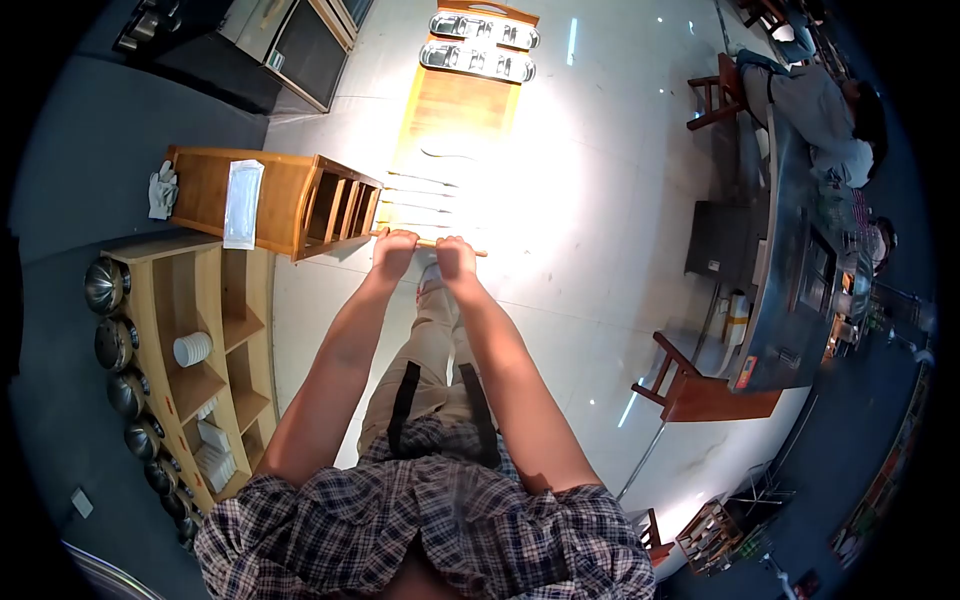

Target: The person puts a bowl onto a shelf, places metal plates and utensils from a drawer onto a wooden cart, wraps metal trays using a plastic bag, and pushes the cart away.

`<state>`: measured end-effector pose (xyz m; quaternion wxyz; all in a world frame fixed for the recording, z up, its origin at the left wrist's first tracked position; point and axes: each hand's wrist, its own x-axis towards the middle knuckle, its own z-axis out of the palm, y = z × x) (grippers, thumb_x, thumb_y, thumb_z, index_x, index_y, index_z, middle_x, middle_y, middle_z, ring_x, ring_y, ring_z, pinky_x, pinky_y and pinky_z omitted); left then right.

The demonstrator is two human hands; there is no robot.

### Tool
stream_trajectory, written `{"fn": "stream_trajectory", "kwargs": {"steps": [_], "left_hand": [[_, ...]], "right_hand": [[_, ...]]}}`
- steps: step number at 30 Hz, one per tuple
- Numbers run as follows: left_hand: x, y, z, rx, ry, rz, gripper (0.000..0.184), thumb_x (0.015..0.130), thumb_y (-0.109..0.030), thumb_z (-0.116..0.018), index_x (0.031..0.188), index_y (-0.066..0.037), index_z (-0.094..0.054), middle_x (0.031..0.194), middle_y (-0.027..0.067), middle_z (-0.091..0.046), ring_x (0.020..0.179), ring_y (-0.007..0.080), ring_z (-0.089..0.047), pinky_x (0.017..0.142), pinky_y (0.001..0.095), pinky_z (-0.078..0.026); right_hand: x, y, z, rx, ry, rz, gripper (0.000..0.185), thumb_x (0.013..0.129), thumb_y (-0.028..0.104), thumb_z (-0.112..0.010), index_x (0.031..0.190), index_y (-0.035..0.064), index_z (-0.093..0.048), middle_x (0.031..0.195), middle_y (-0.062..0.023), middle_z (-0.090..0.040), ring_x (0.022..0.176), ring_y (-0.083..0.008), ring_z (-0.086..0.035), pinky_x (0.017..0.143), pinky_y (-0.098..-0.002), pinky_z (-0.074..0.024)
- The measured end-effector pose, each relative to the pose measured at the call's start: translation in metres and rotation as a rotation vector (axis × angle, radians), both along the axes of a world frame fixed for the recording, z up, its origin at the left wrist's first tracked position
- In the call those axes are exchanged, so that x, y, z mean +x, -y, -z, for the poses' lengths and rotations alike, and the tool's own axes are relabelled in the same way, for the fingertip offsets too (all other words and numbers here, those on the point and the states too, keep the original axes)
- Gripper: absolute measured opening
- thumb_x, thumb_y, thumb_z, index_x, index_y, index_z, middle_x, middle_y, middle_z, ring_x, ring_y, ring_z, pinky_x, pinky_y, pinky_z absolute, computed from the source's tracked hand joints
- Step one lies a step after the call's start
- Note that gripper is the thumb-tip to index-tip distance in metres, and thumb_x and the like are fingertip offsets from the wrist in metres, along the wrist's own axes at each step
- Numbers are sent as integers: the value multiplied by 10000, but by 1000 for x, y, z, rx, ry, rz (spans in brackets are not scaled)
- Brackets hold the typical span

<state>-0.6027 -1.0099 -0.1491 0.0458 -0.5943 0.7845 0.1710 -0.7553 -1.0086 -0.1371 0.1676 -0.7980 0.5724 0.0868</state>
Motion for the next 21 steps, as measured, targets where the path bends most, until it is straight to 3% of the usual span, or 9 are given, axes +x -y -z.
{"fn": "stream_trajectory", "kwargs": {"steps": [2, 3, 5, 7, 11, 16, 21], "left_hand": [[2, -17, 4, 33, -341, -196, 59, 773, -160, -574, 737, -117, -591, 775, 31, -641, 855, 187, -607, 925, 416, -400], [2, -22, 7, 28, -340, -196, 59, 773, -160, -574, 737, -117, -591, 775, 31, -641, 855, 187, -607, 925, 416, -400], [0, -37, -6, 108, 33, 25, 83, 808, -189, -556, 806, -118, -599, 856, 41, -648, 929, 194, -593, 954, 422, -378], [3, -53, -16, 122, 30, 27, 103, 817, -207, -550, 841, -119, -599, 897, 45, -646, 959, 197, -586, 964, 424, -369], [12, -90, -33, 200, 19, -6, 166, 840, -246, -521, 913, -116, -595, 983, 59, -638, 1034, 199, -564, 985, 427, -352], [31, -137, -49, 211, 0, -4, 174, 856, -241, -484, 898, -117, -598, 952, 68, -643, 993, 215, -577, 956, 433, -367], [51, -185, -53, 164, -21, 25, 116, 807, -218, -546, 849, -142, -622, 858, 33, -640, 913, 183, -599, 971, 422, -365]], "right_hand": [[1, -15, 1, -63, -72, -64, 86, 749, 87, -531, 756, 110, -614, 726, -38, -619, 728, -163, -617, 602, -278, -519], [2, -23, 2, -104, -68, -75, 75, 732, 89, -540, 743, 115, -609, 717, -35, -616, 705, -154, -615, 582, -272, -515], [-1, -45, 1, -140, -63, -90, 65, 715, 91, -548, 730, 120, -604, 709, -32, -614, 682, -144, -613, 561, -267, -511], [-1, -63, -4, -179, 118, -35, 35, 677, 75, -551, 701, 94, -568, 658, -68, -584, 666, -189, -611, 584, -279, -497], [6, -95, -23, -106, 177, -51, 51, 693, 64, -538, 727, 74, -576, 698, -95, -594, 689, -217, -616, 612, -318, -508], [24, -135, -49, 172, 122, 5, 112, 768, 65, -517, 805, 48, -622, 815, -115, -633, 788, -242, -636, 663, -343, -528], [46, -184, -61, 204, 79, 30, 139, 767, 56, -509, 833, 52, -632, 841, -127, -635, 818, -255, -640, 699, -357, -528]]}}
